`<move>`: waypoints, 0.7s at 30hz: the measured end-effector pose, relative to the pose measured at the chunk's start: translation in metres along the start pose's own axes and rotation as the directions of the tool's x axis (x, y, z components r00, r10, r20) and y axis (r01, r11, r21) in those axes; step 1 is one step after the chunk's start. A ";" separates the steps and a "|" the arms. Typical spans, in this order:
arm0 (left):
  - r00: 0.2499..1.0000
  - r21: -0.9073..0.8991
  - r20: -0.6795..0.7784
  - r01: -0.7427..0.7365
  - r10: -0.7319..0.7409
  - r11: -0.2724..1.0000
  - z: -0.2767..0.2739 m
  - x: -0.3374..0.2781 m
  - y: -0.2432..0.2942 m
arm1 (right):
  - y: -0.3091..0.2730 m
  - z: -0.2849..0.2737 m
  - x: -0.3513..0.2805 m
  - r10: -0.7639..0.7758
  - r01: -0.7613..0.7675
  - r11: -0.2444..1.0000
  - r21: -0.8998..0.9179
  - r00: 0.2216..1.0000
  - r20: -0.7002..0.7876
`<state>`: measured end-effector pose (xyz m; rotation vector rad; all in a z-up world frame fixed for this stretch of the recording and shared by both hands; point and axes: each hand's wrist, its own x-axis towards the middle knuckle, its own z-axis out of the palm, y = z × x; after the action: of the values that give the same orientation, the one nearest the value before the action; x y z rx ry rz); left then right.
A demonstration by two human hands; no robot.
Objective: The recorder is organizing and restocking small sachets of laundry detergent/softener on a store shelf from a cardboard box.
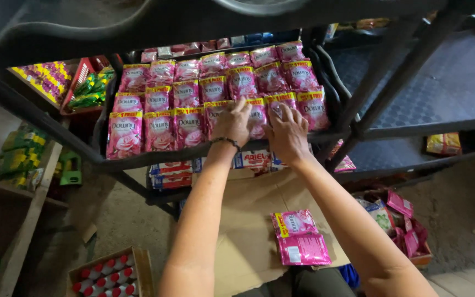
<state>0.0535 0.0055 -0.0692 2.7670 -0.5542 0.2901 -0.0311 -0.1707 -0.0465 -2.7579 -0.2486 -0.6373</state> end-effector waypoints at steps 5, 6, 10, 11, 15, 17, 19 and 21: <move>0.889 0.038 -0.407 -0.214 0.210 0.976 0.001 -0.026 0.002 | 0.029 -0.019 -0.045 -0.121 0.150 0.984 0.095 0.959 -0.257; 0.804 0.066 -0.537 -0.264 0.258 0.962 -0.004 -0.028 0.004 | 0.033 -0.031 -0.050 -0.144 0.198 0.967 0.160 0.945 -0.294; 0.710 0.040 -0.660 -0.294 0.246 0.955 -0.016 -0.110 0.059 | 0.073 -0.018 -0.115 -0.109 0.157 0.977 0.146 0.950 -0.291; 0.715 -0.026 -0.670 -0.294 0.202 0.955 -0.010 -0.138 0.070 | 0.087 -0.007 -0.133 -0.119 0.157 0.976 0.149 0.964 -0.239; 0.835 -0.225 -0.550 -0.175 0.023 0.958 0.049 -0.247 0.098 | 0.145 0.050 -0.224 -0.026 0.003 0.975 0.224 0.995 0.101; 0.884 -0.333 -0.461 -0.092 -0.077 0.939 0.088 -0.279 0.099 | 0.157 0.068 -0.252 0.034 -0.066 0.970 0.235 0.990 0.140; 0.916 -0.429 -0.358 0.010 -0.180 0.903 0.124 -0.305 0.101 | 0.164 0.085 -0.272 0.086 -0.131 0.961 0.245 0.979 0.186; 0.910 -0.629 0.001 0.324 -0.415 0.707 0.160 -0.326 0.104 | 0.169 0.103 -0.287 0.241 -0.322 0.914 0.248 0.920 0.309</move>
<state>-0.2613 -0.0283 -0.2748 2.1149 -0.0165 0.1642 -0.2053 -0.3247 -0.3064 -2.5131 0.0060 -0.1285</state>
